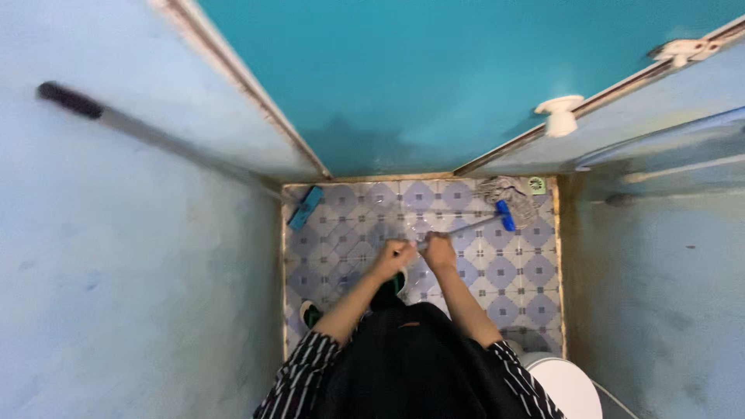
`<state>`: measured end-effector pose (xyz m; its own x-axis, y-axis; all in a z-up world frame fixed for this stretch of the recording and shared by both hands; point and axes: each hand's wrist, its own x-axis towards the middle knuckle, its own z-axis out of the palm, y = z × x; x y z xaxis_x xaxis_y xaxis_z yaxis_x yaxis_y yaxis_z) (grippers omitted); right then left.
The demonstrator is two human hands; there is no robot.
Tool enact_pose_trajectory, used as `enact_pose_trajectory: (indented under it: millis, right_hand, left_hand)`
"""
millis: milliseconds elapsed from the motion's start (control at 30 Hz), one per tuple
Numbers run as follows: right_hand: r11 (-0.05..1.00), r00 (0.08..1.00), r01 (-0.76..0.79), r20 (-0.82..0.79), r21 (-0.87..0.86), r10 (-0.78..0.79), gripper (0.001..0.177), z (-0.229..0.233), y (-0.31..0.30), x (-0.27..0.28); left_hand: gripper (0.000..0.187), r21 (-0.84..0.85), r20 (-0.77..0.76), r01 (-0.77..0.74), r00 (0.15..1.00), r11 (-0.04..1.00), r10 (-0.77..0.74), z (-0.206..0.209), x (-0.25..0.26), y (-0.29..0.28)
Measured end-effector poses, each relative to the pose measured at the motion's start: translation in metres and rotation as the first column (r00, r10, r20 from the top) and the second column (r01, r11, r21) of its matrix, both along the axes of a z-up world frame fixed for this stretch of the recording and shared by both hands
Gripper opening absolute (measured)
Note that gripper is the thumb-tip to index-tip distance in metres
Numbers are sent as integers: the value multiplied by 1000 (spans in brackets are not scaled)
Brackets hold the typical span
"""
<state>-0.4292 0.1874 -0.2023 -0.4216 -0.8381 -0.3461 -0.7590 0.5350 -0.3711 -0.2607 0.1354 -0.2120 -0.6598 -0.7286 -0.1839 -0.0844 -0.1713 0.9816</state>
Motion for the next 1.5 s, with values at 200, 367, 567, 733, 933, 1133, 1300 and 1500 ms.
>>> enact_pose_trajectory:
  millis: [200,367,567,733,933,1133,1300,1500]
  right_hand:
    - [955,965,237,71,176,-252,24,5,30,-97]
    - [970,967,243,90,-14,-240,23,5,41,-89]
    - [986,982,146,132,-78,-135,28,20,31,7]
    - [992,984,15,181,-122,7,26,71,10,129]
    - [969,951,-138,247,-204,187,29,119,-1,274]
    - [888,822,-204,421,-411,384,30,139,-5,372]
    - [726,712,-386,316,-570,627,23,119,-23,394]
    - [880,828,-333,342,-339,445,27,121,0,392]
  left_hand:
    - [46,-130,-91,130,986,983,-143,4,-113,31]
    - [46,-180,-135,164,973,970,-190,48,-106,21]
    - [45,-249,-165,69,980,966,-112,100,-2,15]
    - [45,-342,-124,-30,992,939,-14,147,118,12]
    - [51,-294,50,-129,987,947,150,206,255,24]
    - [45,-561,17,-154,980,814,197,261,340,23]
    - [44,-459,-21,12,999,888,-24,269,372,18]
    - [40,-522,-213,6,967,853,-137,254,377,21]
